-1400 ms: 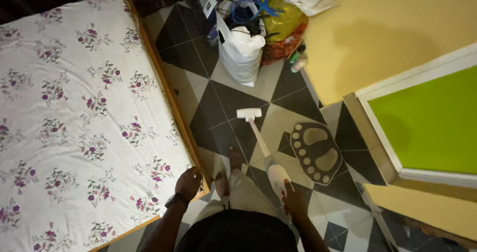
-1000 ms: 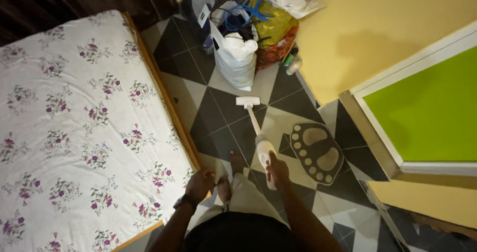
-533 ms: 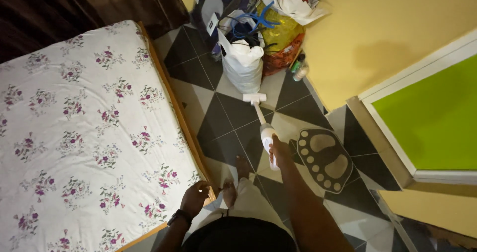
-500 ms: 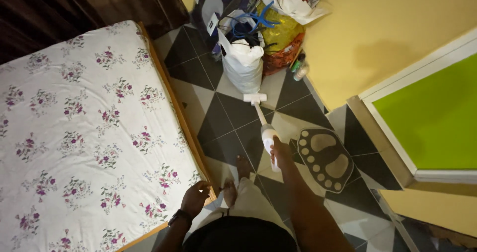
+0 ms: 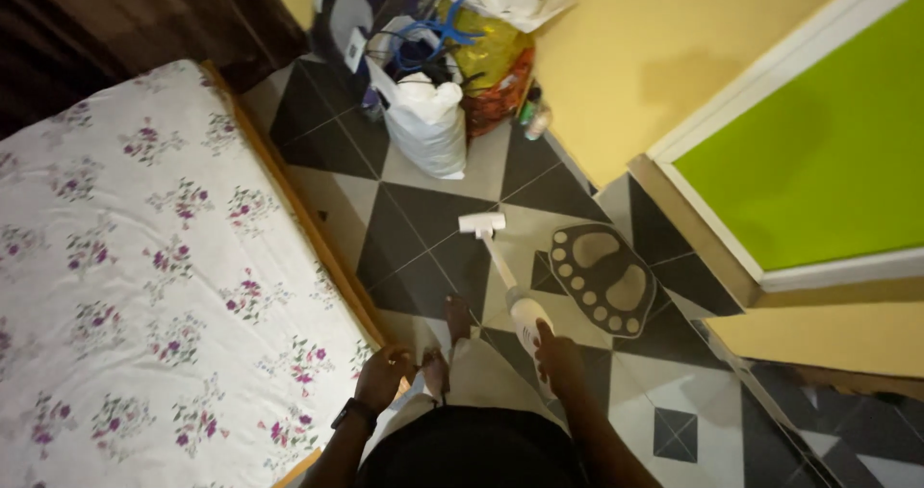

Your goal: The person vacuums the tiled floor around the room using a stick vacuum cleaner.

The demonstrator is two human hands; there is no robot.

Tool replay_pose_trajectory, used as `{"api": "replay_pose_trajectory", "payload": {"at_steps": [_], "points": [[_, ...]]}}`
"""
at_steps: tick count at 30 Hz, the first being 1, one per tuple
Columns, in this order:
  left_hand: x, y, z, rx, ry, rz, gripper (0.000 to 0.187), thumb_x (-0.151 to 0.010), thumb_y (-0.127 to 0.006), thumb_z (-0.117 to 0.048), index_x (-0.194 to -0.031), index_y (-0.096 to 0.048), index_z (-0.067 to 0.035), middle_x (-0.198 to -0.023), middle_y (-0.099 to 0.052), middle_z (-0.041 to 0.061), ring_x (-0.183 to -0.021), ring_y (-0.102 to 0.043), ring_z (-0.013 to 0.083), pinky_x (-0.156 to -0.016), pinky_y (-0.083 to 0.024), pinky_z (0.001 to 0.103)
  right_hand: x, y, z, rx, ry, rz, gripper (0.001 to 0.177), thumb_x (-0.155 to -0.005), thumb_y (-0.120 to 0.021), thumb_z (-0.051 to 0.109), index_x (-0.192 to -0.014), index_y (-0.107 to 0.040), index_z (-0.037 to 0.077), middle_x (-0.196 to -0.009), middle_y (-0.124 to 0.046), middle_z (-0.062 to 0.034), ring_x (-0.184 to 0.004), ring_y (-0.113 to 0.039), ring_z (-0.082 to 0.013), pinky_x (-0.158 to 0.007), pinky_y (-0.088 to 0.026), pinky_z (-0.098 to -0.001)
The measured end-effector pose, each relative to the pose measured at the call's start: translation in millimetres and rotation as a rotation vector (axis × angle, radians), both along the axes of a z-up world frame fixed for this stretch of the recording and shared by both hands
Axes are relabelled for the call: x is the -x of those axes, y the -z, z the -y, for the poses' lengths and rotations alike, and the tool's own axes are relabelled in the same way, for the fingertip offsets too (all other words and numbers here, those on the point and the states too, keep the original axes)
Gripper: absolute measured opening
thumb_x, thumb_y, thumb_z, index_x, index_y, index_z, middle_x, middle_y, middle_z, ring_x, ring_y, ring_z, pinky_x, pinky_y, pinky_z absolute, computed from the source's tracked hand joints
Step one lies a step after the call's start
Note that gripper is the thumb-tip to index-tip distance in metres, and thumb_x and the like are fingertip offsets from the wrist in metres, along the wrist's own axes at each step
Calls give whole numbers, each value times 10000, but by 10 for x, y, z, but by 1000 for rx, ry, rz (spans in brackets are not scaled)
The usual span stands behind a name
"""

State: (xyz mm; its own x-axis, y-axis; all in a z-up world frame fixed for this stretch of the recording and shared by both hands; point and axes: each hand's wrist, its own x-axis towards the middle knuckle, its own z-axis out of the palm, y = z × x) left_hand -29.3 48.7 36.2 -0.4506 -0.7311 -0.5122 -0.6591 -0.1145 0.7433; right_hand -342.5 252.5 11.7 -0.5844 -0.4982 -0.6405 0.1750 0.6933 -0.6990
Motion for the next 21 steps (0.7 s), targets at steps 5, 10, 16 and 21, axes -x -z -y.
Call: {"api": "replay_pose_trajectory", "payload": {"at_steps": [5, 10, 16, 21], "points": [[244, -258, 74, -178, 17, 26, 364, -938, -586, -245, -1228, -703, -59, -930, -796, 154, -817, -756, 237, -785, -585, 362, -1, -322, 26, -153, 395, 278, 585, -957, -617, 498, -1085, -712, -65, -700, -568, -100, -454, -423, -200, -434, -361, -366], [425, -271, 204, -80, 85, 66, 338, -922, -585, -221, -1196, -741, -102, -993, -787, 89, -830, -746, 205, -777, -573, 345, 136, -513, 220, -175, 429, 323, 617, -972, -595, 524, -1053, -727, -73, -674, -547, -109, -460, -409, -208, -453, -372, -371], [611, 106, 413, -27, 69, -10, 295, -924, -635, -228, -1158, -751, -91, -1054, -792, 114, -915, -744, 211, -808, -581, 350, 363, -399, 559, -150, 422, 324, 485, -955, -564, 466, -1104, -688, 21, -702, -622, -93, -479, -492, -204, -456, -411, -373], [823, 143, 646, -9, 43, -46, 287, -916, -636, -214, -1157, -739, -97, -1079, -790, 114, -993, -752, 207, -854, -587, 347, 574, -218, 826, -117, 426, 312, 613, -979, -589, 521, -1027, -687, -83, -661, -534, -108, -466, -445, -225, -443, -383, -368]]}}
